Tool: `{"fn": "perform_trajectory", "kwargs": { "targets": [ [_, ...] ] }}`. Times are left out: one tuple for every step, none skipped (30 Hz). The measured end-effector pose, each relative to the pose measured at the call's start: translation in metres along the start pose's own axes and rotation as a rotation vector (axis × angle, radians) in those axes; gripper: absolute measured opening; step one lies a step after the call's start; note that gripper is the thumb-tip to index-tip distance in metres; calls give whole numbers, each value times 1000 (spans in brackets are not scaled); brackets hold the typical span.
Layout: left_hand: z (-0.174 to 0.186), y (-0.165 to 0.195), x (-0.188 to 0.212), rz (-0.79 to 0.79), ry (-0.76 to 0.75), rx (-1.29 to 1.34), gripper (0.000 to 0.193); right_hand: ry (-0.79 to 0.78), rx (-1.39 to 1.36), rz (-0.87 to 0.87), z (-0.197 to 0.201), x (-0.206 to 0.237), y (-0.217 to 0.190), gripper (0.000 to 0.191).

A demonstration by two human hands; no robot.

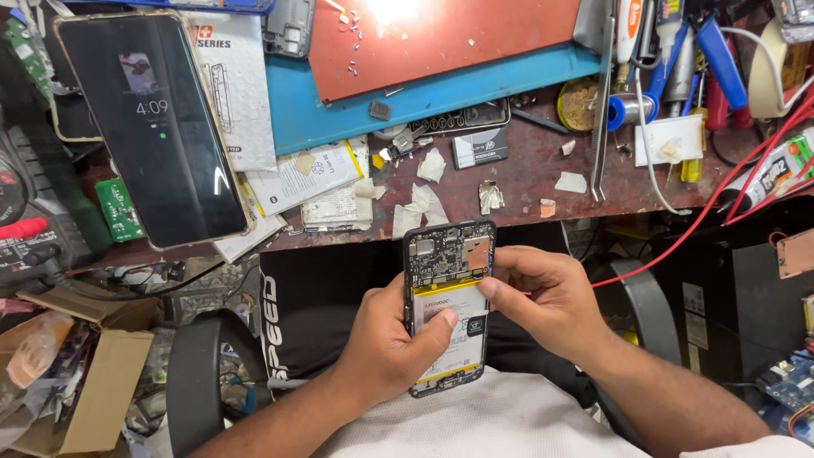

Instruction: The person holds an opened smartphone, then uses multimeter probes to test points on the exposed motherboard of a second phone under a microscope, probing multiple contacts while reading the meter. At the end the person picks up the reassembled phone and presses its screen to test it.

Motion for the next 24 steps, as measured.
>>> {"fn": "perform_trajectory", "kwargs": {
  "targets": [
    [0,1,0,-23,-7,-20,27,12,42,14,1,-1,-1,21],
    [0,2,0,-45,-14,-40,27,23,84,27,1,0,-2,17],
    [-1,2,1,-42,-18,-49,28,35,110,22,1,-1,-3,16],
    [-1,3,1,-39,-23,-58,28,46,136,18,2,-1,-4,15],
    [-2,3,2,-36,-27,-66,29,58,164,12,3,-2,-5,14],
    [-2,3,1,-25,-34,-61,29,58,154,15,3,-2,-6,15],
    [-2,3,1,-13,-40,-56,29,56,144,18,3,-2,-8,15],
    [-3,3,2,-2,-46,-51,30,55,133,21,3,-2,-9,16],
    [-3,4,2,-6,-44,-49,30,59,118,8,2,-2,-9,17],
    [-3,5,2,-11,-42,-47,31,62,102,-4,2,-3,-10,18],
    [-3,5,2,-15,-40,-46,31,65,86,-17,2,-3,-9,19],
    [-3,6,2,-20,-40,-48,31,61,66,-21,1,-3,-9,19],
    [-3,6,2,-27,-40,-51,31,58,46,-24,2,-3,-9,19],
    [-3,7,2,-33,-42,-52,31,57,26,-28,2,-3,-9,20],
    [-3,6,2,-19,-41,-46,31,51,16,-30,2,-3,-8,20],
    [-3,6,2,-5,-40,-41,31,45,5,-31,3,-3,-7,21],
    [-3,7,2,7,-38,-36,31,39,-6,-30,3,-3,-7,21],
    [-3,8,2,-10,-45,-49,31,46,-45,-48,3,-4,-5,21],
    [-3,9,1,-26,-51,-61,31,53,-84,-65,3,-4,-3,21],
    [-3,10,1,-42,-58,-74,32,60,-123,-84,3,-4,-1,21],
    [-3,11,1,-36,-58,-75,32,58,-142,-96,2,-4,0,21],
    [-3,11,1,-30,-59,-76,32,57,-160,-109,2,-4,2,21],
    [-3,11,1,-24,-60,-76,33,56,-179,-122,1,-4,3,20],
    [-3,11,1,-17,-54,-83,33,60,-195,-149,1,-4,5,20]
  ]
}}
Point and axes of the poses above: each hand's wrist, its own x-axis away from the middle knuckle, its own z-axis out of the back of the hand, y = z × x, the point moved 3 cm from there along -x, towards the middle knuckle, and after that the axes turned 14 degrees about x, right-handed, at the moved point
